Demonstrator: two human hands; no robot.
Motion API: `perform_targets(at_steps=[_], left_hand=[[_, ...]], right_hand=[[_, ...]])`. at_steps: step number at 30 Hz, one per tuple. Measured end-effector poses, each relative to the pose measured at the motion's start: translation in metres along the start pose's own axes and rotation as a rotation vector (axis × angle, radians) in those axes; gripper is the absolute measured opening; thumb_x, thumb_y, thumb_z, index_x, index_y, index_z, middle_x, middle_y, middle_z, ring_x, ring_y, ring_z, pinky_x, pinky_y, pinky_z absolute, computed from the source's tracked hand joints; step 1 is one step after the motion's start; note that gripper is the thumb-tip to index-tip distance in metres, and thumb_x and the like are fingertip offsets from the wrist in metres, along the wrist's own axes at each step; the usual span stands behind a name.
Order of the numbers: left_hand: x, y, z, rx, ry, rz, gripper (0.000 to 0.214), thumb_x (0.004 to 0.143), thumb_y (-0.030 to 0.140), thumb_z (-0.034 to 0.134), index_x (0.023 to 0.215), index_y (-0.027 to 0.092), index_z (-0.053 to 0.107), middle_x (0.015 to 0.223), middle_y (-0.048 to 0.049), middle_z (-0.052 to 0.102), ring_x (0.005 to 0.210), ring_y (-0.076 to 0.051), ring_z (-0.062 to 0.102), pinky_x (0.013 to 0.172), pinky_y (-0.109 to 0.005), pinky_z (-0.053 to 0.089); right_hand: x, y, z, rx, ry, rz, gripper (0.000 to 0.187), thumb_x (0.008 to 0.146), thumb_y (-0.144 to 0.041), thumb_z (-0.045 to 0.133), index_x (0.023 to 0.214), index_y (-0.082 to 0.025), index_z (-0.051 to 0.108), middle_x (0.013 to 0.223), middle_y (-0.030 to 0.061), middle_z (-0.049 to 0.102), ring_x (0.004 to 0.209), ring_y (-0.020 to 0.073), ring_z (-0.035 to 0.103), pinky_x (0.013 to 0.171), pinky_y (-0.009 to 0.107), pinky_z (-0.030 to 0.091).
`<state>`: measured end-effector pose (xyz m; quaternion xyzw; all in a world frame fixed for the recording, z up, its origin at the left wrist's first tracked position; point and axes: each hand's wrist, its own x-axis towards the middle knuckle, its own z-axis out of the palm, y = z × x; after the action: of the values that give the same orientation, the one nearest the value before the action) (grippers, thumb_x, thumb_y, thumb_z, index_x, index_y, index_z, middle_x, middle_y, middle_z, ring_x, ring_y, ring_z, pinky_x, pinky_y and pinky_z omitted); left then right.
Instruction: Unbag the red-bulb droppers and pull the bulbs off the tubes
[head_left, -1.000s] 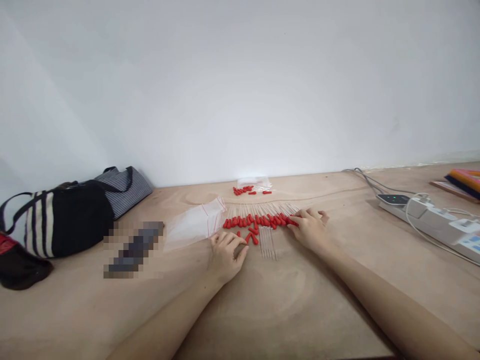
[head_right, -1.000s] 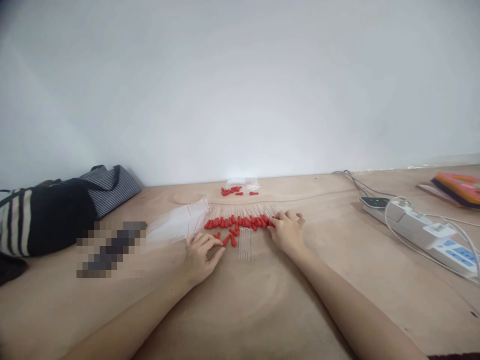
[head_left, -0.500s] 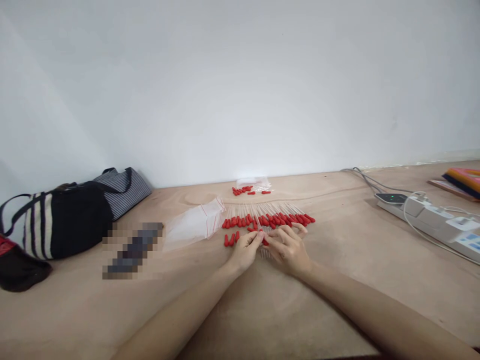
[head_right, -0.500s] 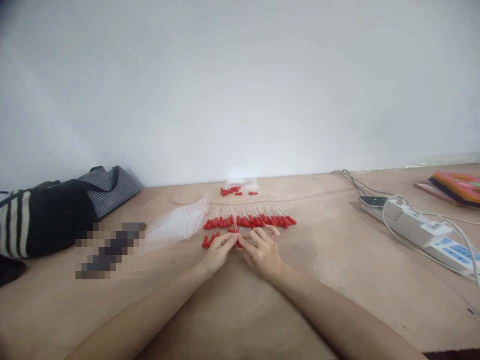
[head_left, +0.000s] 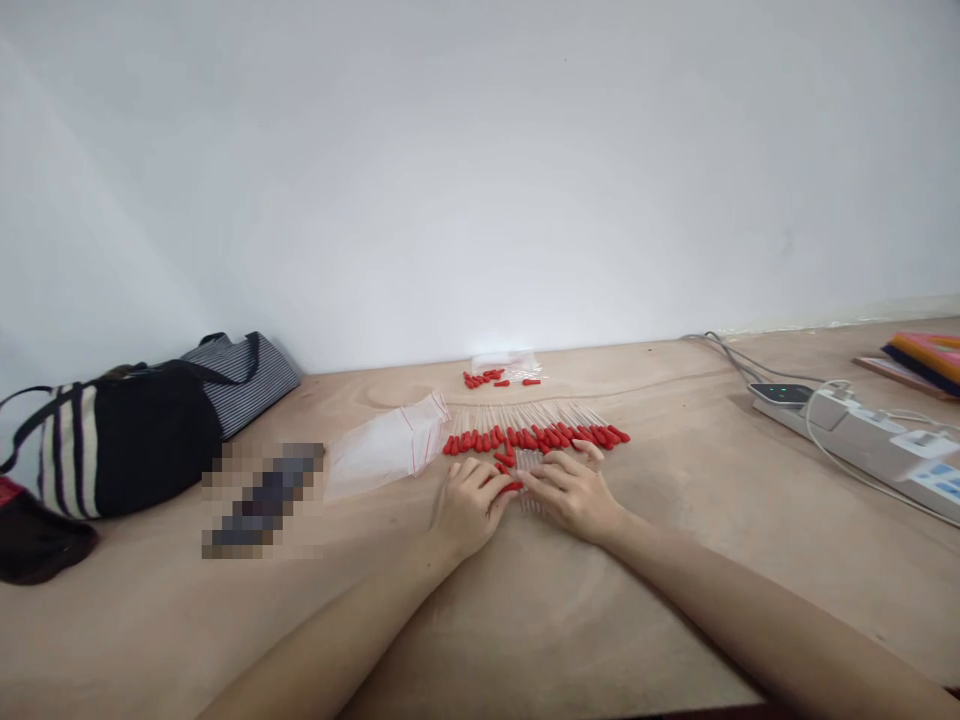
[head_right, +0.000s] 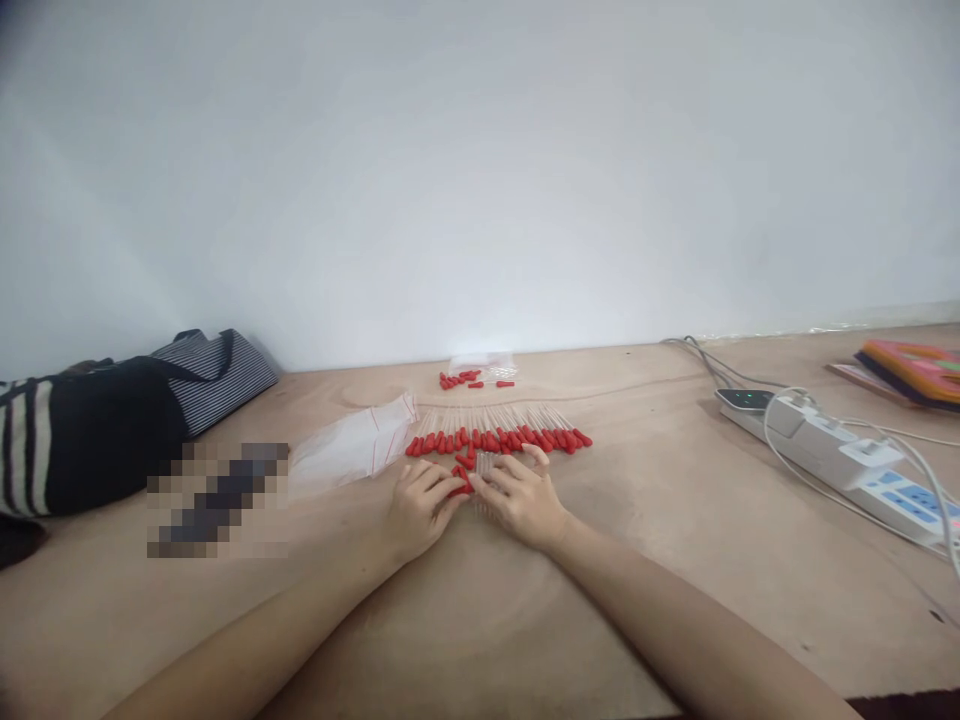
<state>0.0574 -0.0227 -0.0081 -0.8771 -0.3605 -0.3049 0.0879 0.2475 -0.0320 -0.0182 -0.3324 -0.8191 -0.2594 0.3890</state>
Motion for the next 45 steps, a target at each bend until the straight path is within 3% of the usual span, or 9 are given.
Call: perform_targets(at_steps=[6,10,25,28,30,34,37,41,45], left_hand=[[0.003,0.004,0.005,0.024,0.025,0.102,0.015,0.084,0.024,0.047,0.083,0.02,0.061,0.073,-0.0011,0.061,0.071,-0.016,0.047,0.063,-0.031,0.028],[0.003,0.005,0.003,0.094,0.01,0.1,0.02,0.084,0.022,0.045,0.068,0.017,0.057,0.067,-0.0028,0.058,0.068,-0.016,0.045,0.062,-0.032,0.026],[-0.002,0.006,0.001,0.049,0.046,0.069,0.023,0.085,0.022,0.04,0.068,0.018,0.055,0.066,-0.0021,0.057,0.068,-0.016,0.046,0.066,-0.034,0.026],[-0.006,-0.002,-0.001,0.074,0.095,-0.019,0.022,0.085,0.02,0.041,0.068,0.018,0.055,0.066,-0.0023,0.057,0.068,-0.017,0.048,0.066,-0.034,0.029],[-0.008,-0.008,-0.003,0.058,0.125,-0.062,0.021,0.085,0.022,0.042,0.071,0.018,0.056,0.066,-0.0022,0.056,0.068,-0.017,0.049,0.065,-0.033,0.032],[-0.01,-0.021,-0.011,-0.123,0.154,-0.104,0.016,0.085,0.024,0.042,0.087,0.02,0.058,0.077,-0.0027,0.057,0.074,-0.015,0.054,0.069,-0.028,0.042],[-0.013,-0.037,-0.024,-0.146,0.179,-0.28,0.018,0.082,0.024,0.043,0.091,0.02,0.058,0.084,-0.0038,0.059,0.078,-0.015,0.056,0.071,-0.028,0.045],[-0.024,-0.057,-0.036,-0.15,0.074,-0.521,0.019,0.075,0.027,0.046,0.087,0.017,0.057,0.072,-0.0023,0.059,0.058,-0.013,0.055,0.056,-0.026,0.047],[-0.029,-0.057,-0.035,-0.236,-0.008,-0.679,0.021,0.073,0.035,0.048,0.081,0.017,0.055,0.065,-0.0002,0.059,0.052,-0.012,0.054,0.05,-0.024,0.045]], right_hand=[[-0.007,-0.002,0.007,0.002,-0.049,0.028,0.02,0.083,-0.013,0.043,0.081,-0.021,0.062,0.059,-0.003,0.057,0.063,0.0088,0.047,0.09,0.037,0.017],[-0.007,-0.003,0.005,-0.003,-0.05,0.015,0.023,0.081,-0.011,0.042,0.075,-0.02,0.061,0.056,-0.003,0.052,0.06,0.0088,0.043,0.087,0.036,0.018],[-0.005,0.001,-0.004,0.042,-0.107,0.008,0.024,0.082,-0.015,0.041,0.067,-0.02,0.058,0.054,-0.0029,0.05,0.062,0.01,0.043,0.086,0.036,0.018],[-0.01,0.016,-0.012,0.051,-0.109,0.107,0.022,0.082,-0.017,0.042,0.067,-0.02,0.059,0.057,-0.0019,0.055,0.062,0.0107,0.046,0.084,0.036,0.021],[-0.013,0.027,-0.017,0.068,-0.118,0.267,0.021,0.082,-0.021,0.044,0.071,-0.02,0.061,0.062,-0.0001,0.06,0.062,0.0113,0.049,0.079,0.034,0.025],[-0.012,0.035,-0.016,0.183,-0.255,0.479,0.021,0.082,-0.021,0.042,0.083,-0.02,0.063,0.075,0.0032,0.066,0.066,0.013,0.057,0.066,0.027,0.032],[-0.01,0.028,-0.009,0.263,-0.359,0.552,0.024,0.079,-0.016,0.04,0.083,-0.019,0.063,0.073,0.003,0.066,0.063,0.0132,0.058,0.057,0.023,0.035],[-0.01,0.018,0.001,0.315,-0.373,0.642,0.021,0.075,-0.014,0.042,0.078,-0.017,0.063,0.061,0.0021,0.062,0.054,0.0138,0.056,0.051,0.022,0.035],[-0.007,0.015,0.011,0.275,-0.341,0.654,0.017,0.071,-0.012,0.045,0.072,-0.016,0.061,0.06,0.0025,0.06,0.053,0.0131,0.054,0.051,0.022,0.035]])
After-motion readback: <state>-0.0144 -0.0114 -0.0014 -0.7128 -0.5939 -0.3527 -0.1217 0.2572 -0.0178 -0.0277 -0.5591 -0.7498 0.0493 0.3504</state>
